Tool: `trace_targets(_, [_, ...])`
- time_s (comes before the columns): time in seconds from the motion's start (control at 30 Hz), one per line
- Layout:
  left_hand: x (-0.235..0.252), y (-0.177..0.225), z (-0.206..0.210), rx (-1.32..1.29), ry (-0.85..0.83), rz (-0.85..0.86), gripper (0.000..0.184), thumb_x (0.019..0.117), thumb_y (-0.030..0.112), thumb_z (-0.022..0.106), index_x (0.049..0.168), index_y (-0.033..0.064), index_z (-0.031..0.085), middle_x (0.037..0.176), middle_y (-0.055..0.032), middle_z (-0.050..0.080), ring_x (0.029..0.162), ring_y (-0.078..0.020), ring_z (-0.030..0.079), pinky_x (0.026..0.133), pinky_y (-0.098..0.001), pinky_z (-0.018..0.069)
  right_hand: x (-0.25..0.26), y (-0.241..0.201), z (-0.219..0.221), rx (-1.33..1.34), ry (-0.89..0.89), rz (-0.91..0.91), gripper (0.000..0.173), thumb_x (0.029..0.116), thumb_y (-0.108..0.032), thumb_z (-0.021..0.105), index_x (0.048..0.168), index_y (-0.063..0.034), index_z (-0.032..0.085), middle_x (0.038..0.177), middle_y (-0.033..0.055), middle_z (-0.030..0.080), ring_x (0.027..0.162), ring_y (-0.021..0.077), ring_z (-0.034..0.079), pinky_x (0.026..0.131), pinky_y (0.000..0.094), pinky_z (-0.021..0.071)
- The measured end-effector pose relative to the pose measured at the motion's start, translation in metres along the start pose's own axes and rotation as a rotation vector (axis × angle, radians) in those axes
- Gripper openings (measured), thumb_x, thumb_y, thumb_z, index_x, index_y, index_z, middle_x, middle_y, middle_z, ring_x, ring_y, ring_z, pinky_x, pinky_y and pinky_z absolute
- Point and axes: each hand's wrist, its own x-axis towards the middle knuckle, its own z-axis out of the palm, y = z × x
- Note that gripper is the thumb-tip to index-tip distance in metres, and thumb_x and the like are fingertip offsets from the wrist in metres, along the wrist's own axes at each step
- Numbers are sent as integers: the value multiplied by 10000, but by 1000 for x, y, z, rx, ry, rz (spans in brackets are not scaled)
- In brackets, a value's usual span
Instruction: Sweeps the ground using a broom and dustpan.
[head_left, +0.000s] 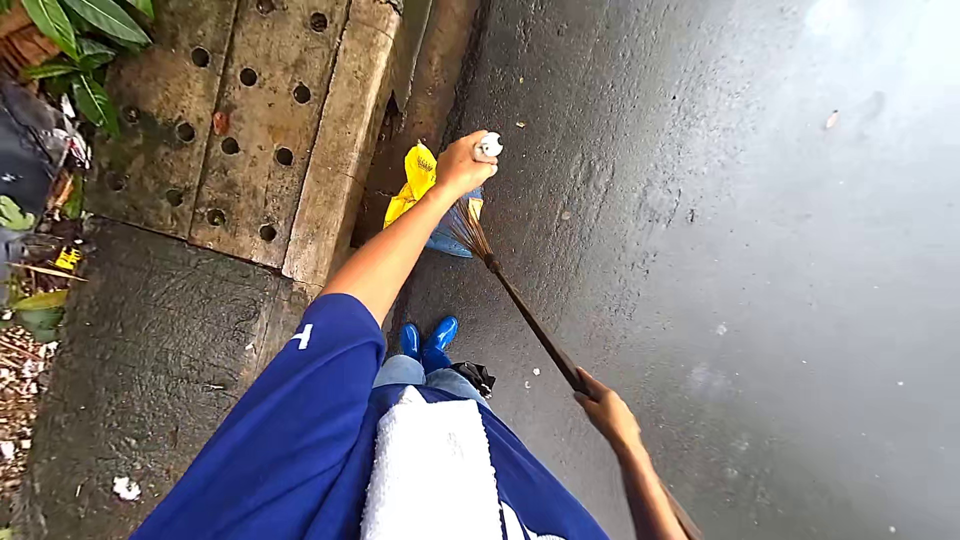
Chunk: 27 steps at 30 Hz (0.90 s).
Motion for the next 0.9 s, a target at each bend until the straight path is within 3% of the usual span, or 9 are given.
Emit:
trace_targets(0.13, [-8, -37, -27, -113, 87, -20, 310, 859, 71, 724, 1158, 4, 680, 1127, -127, 721, 1110, -263, 661, 994, -505, 504, -42, 56, -37, 89, 130, 13, 525, 1014, -147, 656, 1522, -214, 546, 1204, 272, 702, 975, 483, 673, 838, 722, 461])
trace_targets(0.2, [-14, -38, -32, -143, 97, -22, 247, 843, 42, 725, 1084, 9, 685, 1077, -111, 724, 1063, -240, 662, 960, -488, 509, -50, 57, -41, 58, 194, 59, 530, 1018, -150, 647, 1532, -211, 533, 1227, 284, 694, 1031, 518, 662, 868, 746, 447])
trace_targets(0.27, [-20, -25, -31, -130, 71, -32, 309, 846, 60, 734, 1148, 16, 688, 1098, -114, 728, 1086, -255, 665, 980, -515, 505, -35, 37, -31, 5, 232, 101, 547, 1034, -154, 610, 1565, -196, 483, 1284, 304, 668, 1134, 558, 635, 927, 778, 432])
trace_targets(0.33, [-25, -15, -19, -104, 51, -52, 379, 862, 83, 723, 1234, 33, 671, 1141, -122, 726, 1114, -276, 666, 991, -540, 499, -1, 10, -6, -100, 241, 152, 547, 1029, -162, 574, 1566, -202, 477, 1233, 300, 683, 1093, 539, 660, 872, 756, 479])
trace_targets(0.47, [-28, -6, 6, -48, 89, -75, 343, 882, 96, 678, 1221, 46, 676, 1163, -147, 714, 1145, -331, 655, 967, -614, 489, 30, -27, 29, -270, 59, 172, 571, 1039, -187, 535, 1587, -304, 430, 1326, 210, 674, 1181, 437, 661, 925, 657, 512])
trace_targets(0.53, [-32, -6, 10, -21, 90, -89, 316, 888, 100, 655, 1200, 57, 680, 1168, -142, 708, 1151, -329, 649, 953, -610, 491, 19, -11, 21, -240, 30, 116, 601, 1044, -198, 555, 1609, -322, 390, 1333, 203, 677, 1187, 439, 661, 947, 665, 500])
trace_targets(0.67, [-49, -17, -10, -24, 164, -99, 262, 871, 69, 646, 1127, 44, 695, 1143, -143, 708, 1130, -312, 652, 946, -580, 503, -19, 35, -26, -31, 102, 10, 528, 1025, -176, 629, 1541, -205, 520, 1301, 263, 677, 1171, 519, 637, 957, 758, 439])
trace_targets(0.8, [-58, -15, -7, -30, 170, -120, 281, 874, 64, 647, 1150, 45, 698, 1150, -158, 708, 1131, -331, 656, 947, -598, 502, -45, 44, -41, -83, 210, 118, 532, 1033, -178, 625, 1550, -234, 508, 1289, 263, 682, 1169, 521, 635, 944, 748, 433])
trace_targets(0.9, [-56, -7, 15, -1, 152, -111, 273, 893, 77, 644, 1162, 42, 683, 1117, -171, 720, 1098, -365, 676, 907, -629, 513, -21, 35, -20, -93, 285, 189, 558, 1027, -174, 605, 1568, -225, 478, 1288, 276, 675, 1146, 525, 647, 918, 753, 457])
